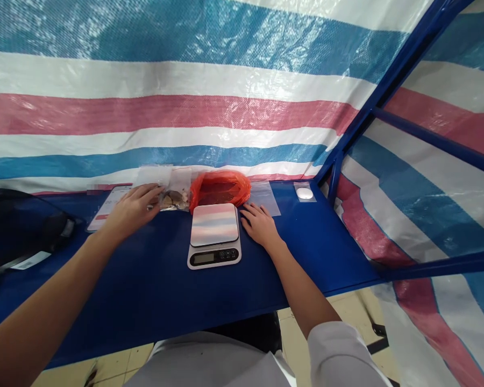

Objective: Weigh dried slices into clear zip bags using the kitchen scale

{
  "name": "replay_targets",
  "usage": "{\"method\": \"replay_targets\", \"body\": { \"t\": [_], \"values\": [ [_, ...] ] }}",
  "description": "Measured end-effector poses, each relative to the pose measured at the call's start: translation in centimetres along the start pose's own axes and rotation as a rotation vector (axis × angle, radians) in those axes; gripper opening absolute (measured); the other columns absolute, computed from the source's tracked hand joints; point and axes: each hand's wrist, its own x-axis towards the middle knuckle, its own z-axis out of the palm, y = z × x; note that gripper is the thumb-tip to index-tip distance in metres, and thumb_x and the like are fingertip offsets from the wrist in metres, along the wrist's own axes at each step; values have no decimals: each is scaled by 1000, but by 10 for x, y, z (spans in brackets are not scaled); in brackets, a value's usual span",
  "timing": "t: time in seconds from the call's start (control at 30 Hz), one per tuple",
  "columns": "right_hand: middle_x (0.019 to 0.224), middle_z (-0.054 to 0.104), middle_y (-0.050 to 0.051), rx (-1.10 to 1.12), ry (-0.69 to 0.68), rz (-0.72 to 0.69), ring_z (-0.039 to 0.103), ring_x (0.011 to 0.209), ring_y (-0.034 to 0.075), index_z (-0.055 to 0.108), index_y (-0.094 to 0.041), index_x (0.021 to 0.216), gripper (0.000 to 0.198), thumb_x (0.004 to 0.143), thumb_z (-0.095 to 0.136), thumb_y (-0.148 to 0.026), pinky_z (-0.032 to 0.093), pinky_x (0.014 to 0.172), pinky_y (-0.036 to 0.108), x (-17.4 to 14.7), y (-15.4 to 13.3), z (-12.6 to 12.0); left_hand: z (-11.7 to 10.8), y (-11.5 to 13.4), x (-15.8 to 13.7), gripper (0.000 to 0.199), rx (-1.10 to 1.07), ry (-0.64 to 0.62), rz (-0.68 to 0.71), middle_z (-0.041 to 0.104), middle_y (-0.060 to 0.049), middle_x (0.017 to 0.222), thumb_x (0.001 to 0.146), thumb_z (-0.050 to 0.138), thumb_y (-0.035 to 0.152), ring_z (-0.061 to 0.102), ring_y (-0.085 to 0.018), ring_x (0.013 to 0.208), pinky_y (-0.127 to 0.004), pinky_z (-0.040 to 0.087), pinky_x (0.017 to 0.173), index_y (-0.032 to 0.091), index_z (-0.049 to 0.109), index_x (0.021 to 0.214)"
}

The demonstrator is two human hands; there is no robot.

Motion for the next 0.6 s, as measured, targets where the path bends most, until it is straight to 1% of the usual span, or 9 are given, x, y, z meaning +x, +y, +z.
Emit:
{"method": "replay_targets", "body": {
  "t": [0.13,0.27,0.37,0.5,0.6],
  "values": [
    [142,63,8,12,-5,-2,56,136,28,71,-23,125,33,99,51,-28,41,117,53,0,1,0,1,-6,2,37,-48,12,9,66,-13,130,92,44,28,60,-32,123,-50,47,108,21,67,121],
    [143,63,9,15,-15,2,55,137,28,71,-24,125,34,98,51,-27,40,118,53,0,0,-1,3,-10,1,36,-81,28,-3,68,-14,128,92,45,27,62,-32,120,-50,50,106,19,68,118],
    [142,63,8,7,-12,6,56,137,27,71,-24,125,33,98,52,-26,41,118,52,0,-1,-2,2,-9,0,34,-114,68,-3,68,-14,126,92,46,27,64,-32,117,-51,51,105,19,68,117],
    [140,65,7,-2,32,-10,58,135,27,72,-24,122,32,97,52,-24,44,117,49,-1,-2,-2,-5,-1,1,31,-144,158,-9,71,-13,119,92,49,28,67,-30,112,-47,54,101,20,71,111],
    [137,68,5,8,92,-24,60,133,26,73,-24,120,32,98,50,-23,46,116,46,-1,-3,-4,-16,13,1,27,-210,229,-72,72,-10,118,90,54,29,67,-29,113,-46,54,102,23,73,109]
  ]
}}
